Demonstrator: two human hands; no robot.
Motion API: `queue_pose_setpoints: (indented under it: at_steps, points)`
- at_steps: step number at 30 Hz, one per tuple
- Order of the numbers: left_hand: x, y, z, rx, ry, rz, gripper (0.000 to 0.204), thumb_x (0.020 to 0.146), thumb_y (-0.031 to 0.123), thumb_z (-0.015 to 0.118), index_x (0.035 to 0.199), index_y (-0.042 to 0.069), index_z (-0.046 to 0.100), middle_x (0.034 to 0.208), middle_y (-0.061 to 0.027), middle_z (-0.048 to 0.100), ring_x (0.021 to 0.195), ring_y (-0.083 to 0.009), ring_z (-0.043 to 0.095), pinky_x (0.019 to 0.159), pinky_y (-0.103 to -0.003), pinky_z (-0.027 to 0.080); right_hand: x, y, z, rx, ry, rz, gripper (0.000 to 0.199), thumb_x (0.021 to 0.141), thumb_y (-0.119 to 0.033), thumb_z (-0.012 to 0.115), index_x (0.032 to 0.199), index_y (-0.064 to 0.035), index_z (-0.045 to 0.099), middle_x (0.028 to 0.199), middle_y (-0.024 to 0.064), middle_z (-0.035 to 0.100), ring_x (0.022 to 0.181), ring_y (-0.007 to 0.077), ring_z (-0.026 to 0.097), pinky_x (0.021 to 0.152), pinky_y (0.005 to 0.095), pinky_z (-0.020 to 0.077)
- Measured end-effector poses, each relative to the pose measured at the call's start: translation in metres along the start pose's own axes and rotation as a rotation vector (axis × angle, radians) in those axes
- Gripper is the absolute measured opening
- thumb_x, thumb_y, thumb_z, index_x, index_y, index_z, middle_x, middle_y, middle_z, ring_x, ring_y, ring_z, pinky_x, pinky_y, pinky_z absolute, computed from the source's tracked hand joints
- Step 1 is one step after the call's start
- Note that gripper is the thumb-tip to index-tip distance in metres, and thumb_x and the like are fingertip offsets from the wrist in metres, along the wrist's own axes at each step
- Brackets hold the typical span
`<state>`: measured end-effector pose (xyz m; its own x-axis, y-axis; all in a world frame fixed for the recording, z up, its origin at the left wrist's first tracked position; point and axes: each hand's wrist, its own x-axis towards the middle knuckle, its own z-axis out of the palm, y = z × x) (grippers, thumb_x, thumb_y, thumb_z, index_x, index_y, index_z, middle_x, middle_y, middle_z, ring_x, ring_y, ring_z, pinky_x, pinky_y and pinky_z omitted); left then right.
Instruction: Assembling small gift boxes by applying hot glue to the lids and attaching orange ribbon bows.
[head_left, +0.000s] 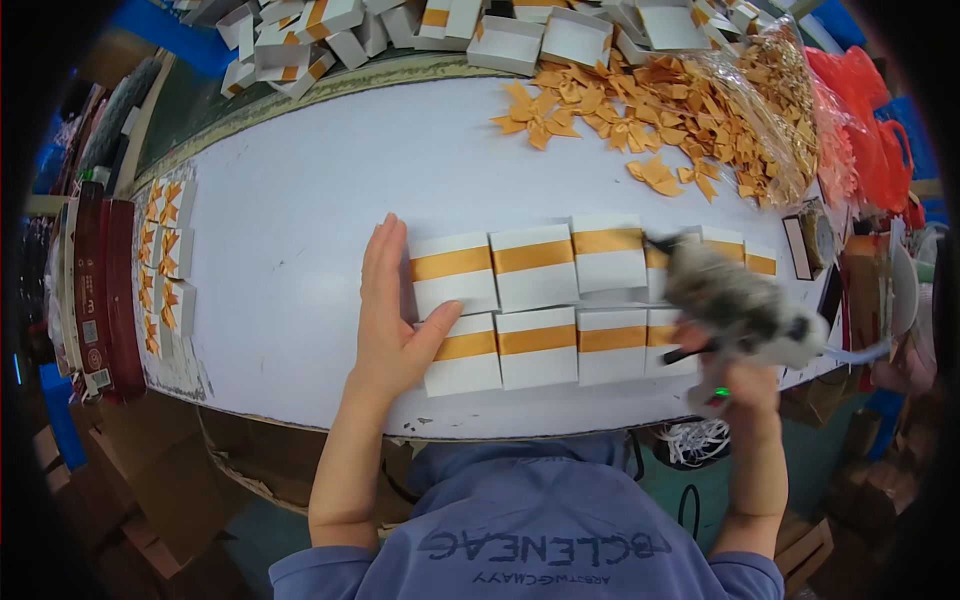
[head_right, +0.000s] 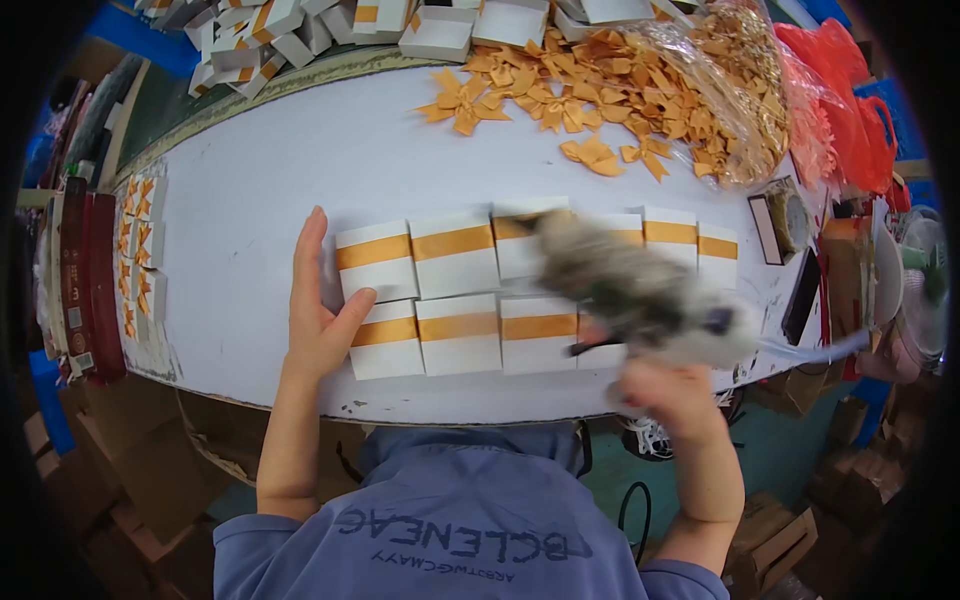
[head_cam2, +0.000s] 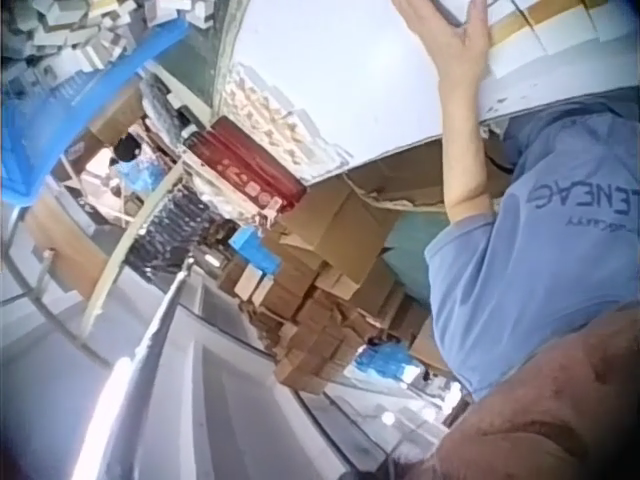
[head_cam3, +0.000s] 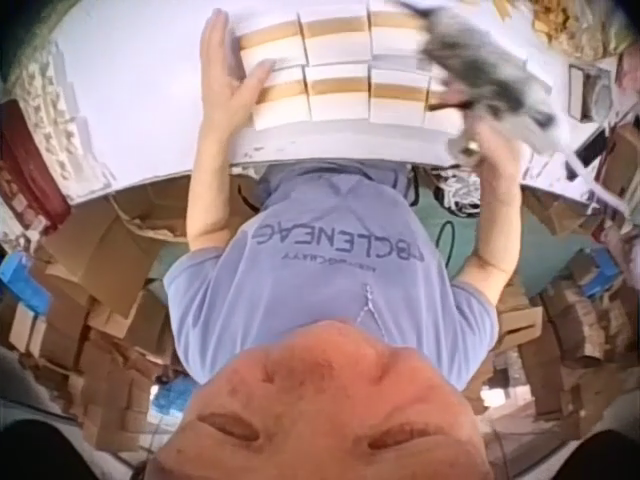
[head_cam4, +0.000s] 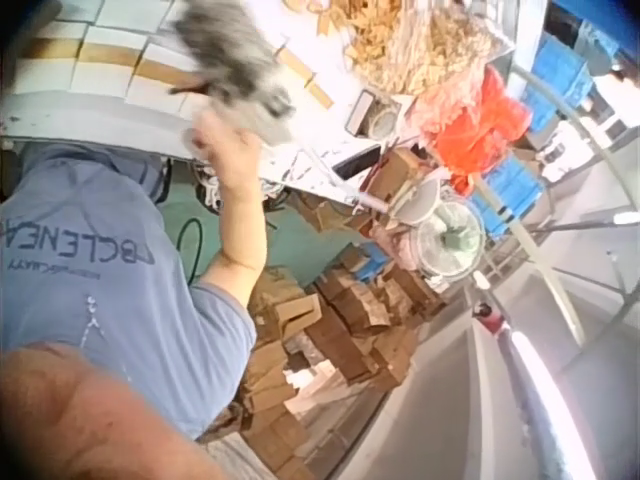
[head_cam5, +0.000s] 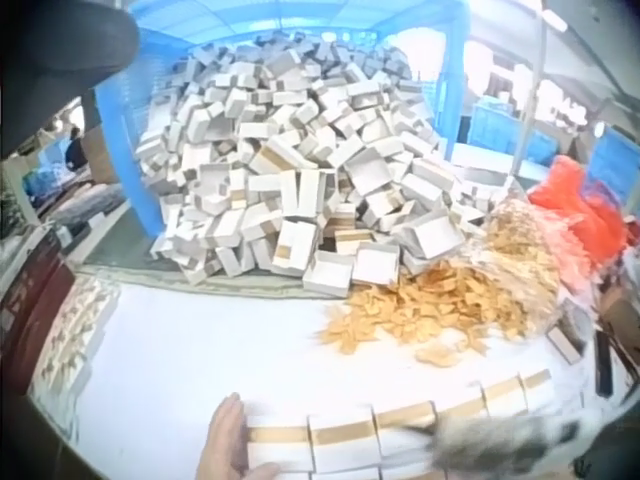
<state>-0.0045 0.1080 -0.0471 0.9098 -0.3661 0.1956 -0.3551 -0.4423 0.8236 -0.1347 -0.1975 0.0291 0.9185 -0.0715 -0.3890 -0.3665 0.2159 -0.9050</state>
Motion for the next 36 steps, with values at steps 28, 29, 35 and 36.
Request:
queue_pose_setpoints:
  at_steps: [28,29,35,36]
  points:
    - [-0.008,0.018,0.003,0.339,0.062,0.293,0.063,0.066,0.026,0.073,0.120,0.007,0.048,0.123,-0.0102,0.048,0.117,-0.0286,0.040,0.094,-0.042,0.025,0.038,-0.009,0.038,-0.182,-0.089,0.297,0.027,0.077,-0.021,0.064,0.099,-0.0076,0.058,0.086,-0.0016,0.059,0.073,0.0075,0.051,0.065,0.0227,0.0428]
    - [-0.010,0.031,0.008,0.364,-0.052,0.354,0.059,0.065,0.031,0.072,0.114,0.008,0.052,0.119,-0.0081,0.051,0.111,-0.0256,0.043,0.091,-0.040,0.025,0.039,-0.006,0.036,-0.233,-0.079,0.336,0.026,0.077,-0.023,0.065,0.096,-0.0070,0.058,0.084,-0.0025,0.058,0.069,0.0080,0.051,0.062,0.0237,0.0432]
    - [-0.010,0.046,0.027,0.484,-0.243,0.433,0.053,0.062,0.041,0.069,0.102,0.007,0.059,0.108,-0.0044,0.057,0.095,-0.0205,0.048,0.085,-0.037,0.026,0.042,-0.013,0.048,-0.650,-0.086,0.169,0.029,0.079,-0.025,0.064,0.095,-0.0025,0.058,0.079,0.0021,0.058,0.071,0.0152,0.054,0.065,0.0300,0.0447]
    - [-0.008,0.049,0.027,0.504,-0.240,0.427,0.052,0.064,0.041,0.068,0.102,0.008,0.059,0.108,-0.0043,0.057,0.095,-0.0204,0.048,0.086,-0.037,0.026,0.042,-0.016,0.047,-0.756,-0.135,0.109,0.028,0.080,-0.023,0.064,0.097,-0.0023,0.058,0.079,0.0030,0.059,0.074,0.0166,0.054,0.067,0.0309,0.0450]
